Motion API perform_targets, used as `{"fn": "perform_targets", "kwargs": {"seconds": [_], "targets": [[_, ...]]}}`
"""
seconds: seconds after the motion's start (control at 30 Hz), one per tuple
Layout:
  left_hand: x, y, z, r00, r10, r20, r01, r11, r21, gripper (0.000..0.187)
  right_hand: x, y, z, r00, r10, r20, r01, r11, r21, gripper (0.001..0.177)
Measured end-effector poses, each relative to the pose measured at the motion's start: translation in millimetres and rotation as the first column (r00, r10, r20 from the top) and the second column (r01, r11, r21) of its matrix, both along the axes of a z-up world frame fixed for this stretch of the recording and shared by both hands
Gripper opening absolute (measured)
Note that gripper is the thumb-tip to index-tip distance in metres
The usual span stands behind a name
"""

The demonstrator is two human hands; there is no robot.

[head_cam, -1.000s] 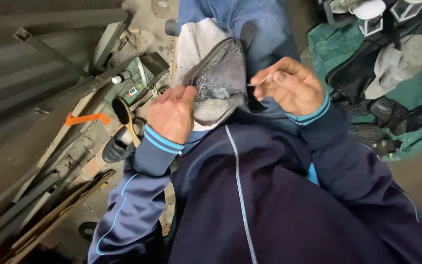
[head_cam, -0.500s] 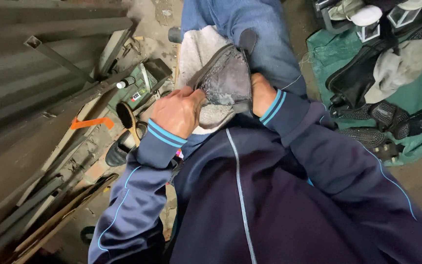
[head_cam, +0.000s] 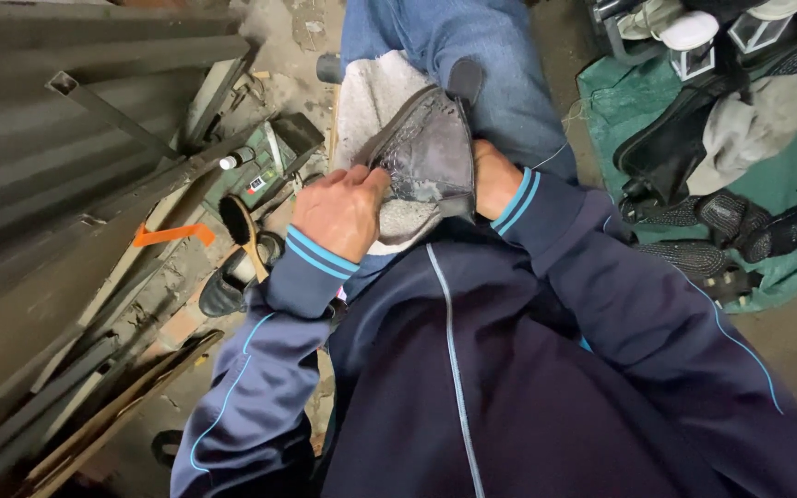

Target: Hand-stitching the sole of a boot using a needle and thread in a shoe repair setting.

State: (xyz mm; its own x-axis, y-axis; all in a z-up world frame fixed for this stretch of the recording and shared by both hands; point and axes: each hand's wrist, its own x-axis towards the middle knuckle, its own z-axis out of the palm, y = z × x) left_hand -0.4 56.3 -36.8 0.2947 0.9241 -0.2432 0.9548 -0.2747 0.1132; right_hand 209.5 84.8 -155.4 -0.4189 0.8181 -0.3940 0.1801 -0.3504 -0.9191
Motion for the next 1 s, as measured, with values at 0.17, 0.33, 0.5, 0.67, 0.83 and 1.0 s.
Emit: {"fn": "perform_targets", "kwargs": {"seconds": [0.17, 0.33, 0.5, 0.67, 0.83, 1.0], "targets": [[4, -13, -11, 0.999, 0.016, -0.032, -0.012, 0.991, 0.13, 0.005, 10, -5, 4, 0.999, 0.005, -0.041, -0.004, 1.0, 0.004, 0.017], [0, -14, -2, 0.995, 0.092, 0.026, -0.092, 0.996, 0.015, 0.024, 15, -13, 11, 0.997, 0.006, -0.078, -0.005, 1.0, 0.007, 0.018], [2, -6, 21, 0.952, 0.237, -0.192, -0.247, 0.968, -0.034, 0.058, 12, -20, 3, 0.995, -0.01, -0.096, 0.011, 1.0, 0.003, 0.021], [-59, -25, 65, 0.852, 0.431, -0.296, -0.484, 0.865, -0.132, 0.081, 11, -17, 15, 0.999, -0.037, 0.035, 0.031, 0.988, 0.149, 0.011], [-76, -58, 66, 0.761, 0.57, -0.309, -0.631, 0.762, -0.149, 0.077, 18, -17, 9, 0.896, 0.072, 0.438, -0.215, 0.934, 0.286, 0.013], [-55, -62, 12, 0.768, 0.628, 0.126, -0.588, 0.769, -0.25, 0.047, 67, -3, 73, 0.734, -0.109, 0.67, -0.332, 0.803, 0.495, 0.006]]}}
